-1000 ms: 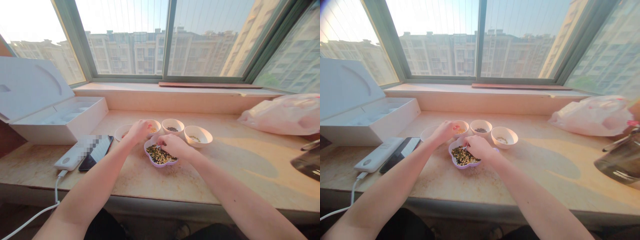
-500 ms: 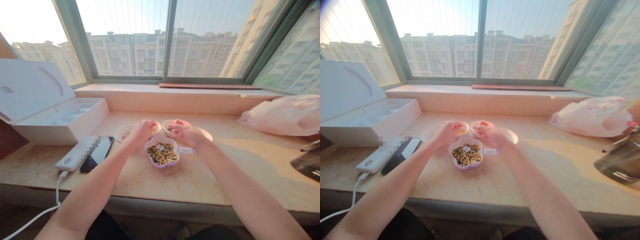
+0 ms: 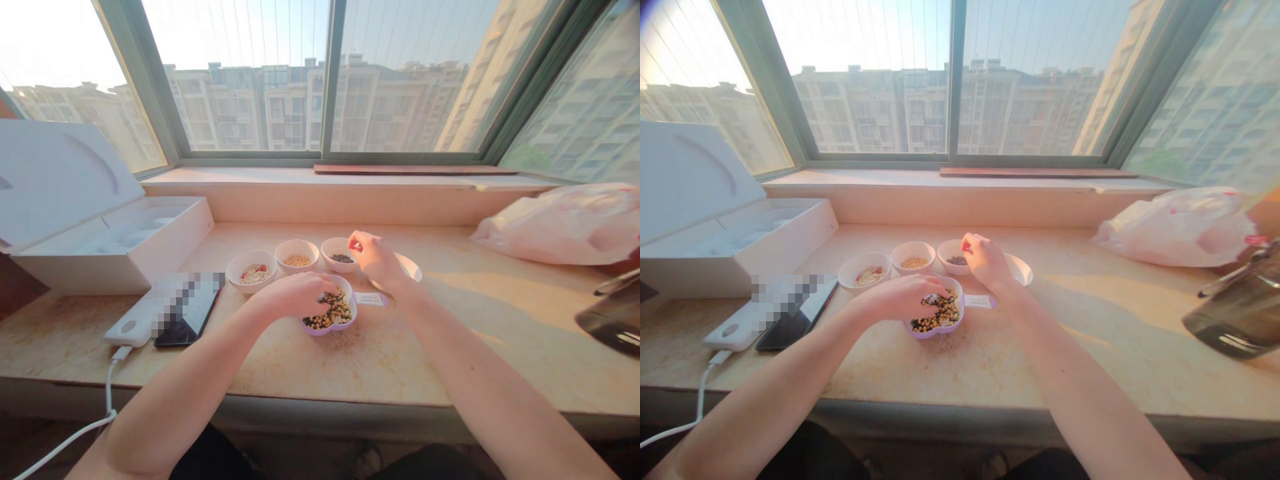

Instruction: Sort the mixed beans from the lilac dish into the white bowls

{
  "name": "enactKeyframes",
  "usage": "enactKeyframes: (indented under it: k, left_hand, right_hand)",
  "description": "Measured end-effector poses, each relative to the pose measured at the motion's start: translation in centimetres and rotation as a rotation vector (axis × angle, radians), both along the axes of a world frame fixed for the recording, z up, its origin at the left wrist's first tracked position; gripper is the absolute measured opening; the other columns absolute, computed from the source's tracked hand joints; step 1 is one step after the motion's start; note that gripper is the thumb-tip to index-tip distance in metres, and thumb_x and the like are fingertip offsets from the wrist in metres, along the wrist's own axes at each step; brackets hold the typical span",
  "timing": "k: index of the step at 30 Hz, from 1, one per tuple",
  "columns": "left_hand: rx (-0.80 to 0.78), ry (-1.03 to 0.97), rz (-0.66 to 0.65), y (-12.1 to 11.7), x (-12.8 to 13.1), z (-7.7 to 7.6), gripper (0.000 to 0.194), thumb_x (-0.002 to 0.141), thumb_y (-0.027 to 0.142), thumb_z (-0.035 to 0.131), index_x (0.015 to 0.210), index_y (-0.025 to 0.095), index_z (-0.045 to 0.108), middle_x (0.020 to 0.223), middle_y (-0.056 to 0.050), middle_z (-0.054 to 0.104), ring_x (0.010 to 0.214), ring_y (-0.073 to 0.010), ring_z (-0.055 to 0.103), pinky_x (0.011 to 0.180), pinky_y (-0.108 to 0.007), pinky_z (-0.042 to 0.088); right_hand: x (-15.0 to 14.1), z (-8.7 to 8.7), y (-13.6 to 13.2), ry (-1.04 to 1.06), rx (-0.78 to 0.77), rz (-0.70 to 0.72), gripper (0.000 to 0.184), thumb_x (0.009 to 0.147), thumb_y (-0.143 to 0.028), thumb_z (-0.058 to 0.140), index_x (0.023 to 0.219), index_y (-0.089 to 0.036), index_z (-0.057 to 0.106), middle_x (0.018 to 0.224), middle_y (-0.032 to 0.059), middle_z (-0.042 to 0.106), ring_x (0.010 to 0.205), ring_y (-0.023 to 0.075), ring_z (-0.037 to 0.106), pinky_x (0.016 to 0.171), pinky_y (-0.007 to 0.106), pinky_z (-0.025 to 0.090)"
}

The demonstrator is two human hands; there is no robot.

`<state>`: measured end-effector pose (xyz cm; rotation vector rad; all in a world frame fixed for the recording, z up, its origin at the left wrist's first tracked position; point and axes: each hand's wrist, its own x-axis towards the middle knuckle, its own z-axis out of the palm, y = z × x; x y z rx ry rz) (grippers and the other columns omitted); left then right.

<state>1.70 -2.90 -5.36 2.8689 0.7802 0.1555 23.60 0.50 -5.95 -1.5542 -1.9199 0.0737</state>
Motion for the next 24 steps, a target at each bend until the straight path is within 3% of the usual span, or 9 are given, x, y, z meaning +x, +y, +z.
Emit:
enactKeyframes:
  k: [4, 12, 19, 24]
  left_hand:
    - [-0.014, -0.011, -0.016, 0.2, 0.3, -0.4, 0.016, 0.089, 0.016, 0.057, 0.08, 0.018, 0.07, 0.102, -0.005, 0.074, 0.091, -0.0196, 0.068, 0.082, -0.029, 0.049]
    - [-0.006, 0.022, -0.038, 0.8, 0.8, -1.0, 0.026, 0.091, 0.009, 0.051, 0.074, 0.016, 0.07, 0.091, -0.005, 0.073, 0.089, -0.0195, 0.065, 0.079, -0.031, 0.046]
    - [-0.064, -0.041, 0.0, 0.8, 0.8, -1.3, 0.03, 0.089, 0.007, 0.05, 0.089, 0.019, 0.077, 0.094, -0.003, 0.075, 0.089, -0.0171, 0.066, 0.081, -0.027, 0.046]
    - [-0.079, -0.092, 0.001, 0.9, 0.6, -1.4, 0.027, 0.087, 0.007, 0.054, 0.085, 0.02, 0.077, 0.088, -0.002, 0.075, 0.085, -0.017, 0.067, 0.076, -0.026, 0.046]
  right_hand:
    - [-0.2, -0.2, -0.2, -0.032, -0.036, -0.007, 0.019, 0.088, -0.013, 0.05, 0.092, -0.021, 0.067, 0.095, 0.0054, 0.073, 0.083, 0.0199, 0.062, 0.071, 0.03, 0.041]
    - [-0.4, -0.2, -1.8, -0.007, -0.019, 0.014, 0.017, 0.091, -0.027, 0.056, 0.097, -0.021, 0.071, 0.09, 0.0046, 0.071, 0.076, 0.019, 0.062, 0.066, 0.03, 0.042]
    - [-0.8, 0.5, -2.4, 0.014, -0.084, -0.019, 0.019, 0.09, -0.03, 0.058, 0.1, -0.02, 0.072, 0.086, 0.005, 0.07, 0.073, 0.0198, 0.062, 0.062, 0.03, 0.041]
    - [-0.9, 0.4, -2.4, 0.014, -0.074, -0.007, 0.017, 0.089, -0.027, 0.059, 0.098, -0.021, 0.072, 0.085, 0.0046, 0.07, 0.073, 0.0195, 0.062, 0.067, 0.031, 0.043]
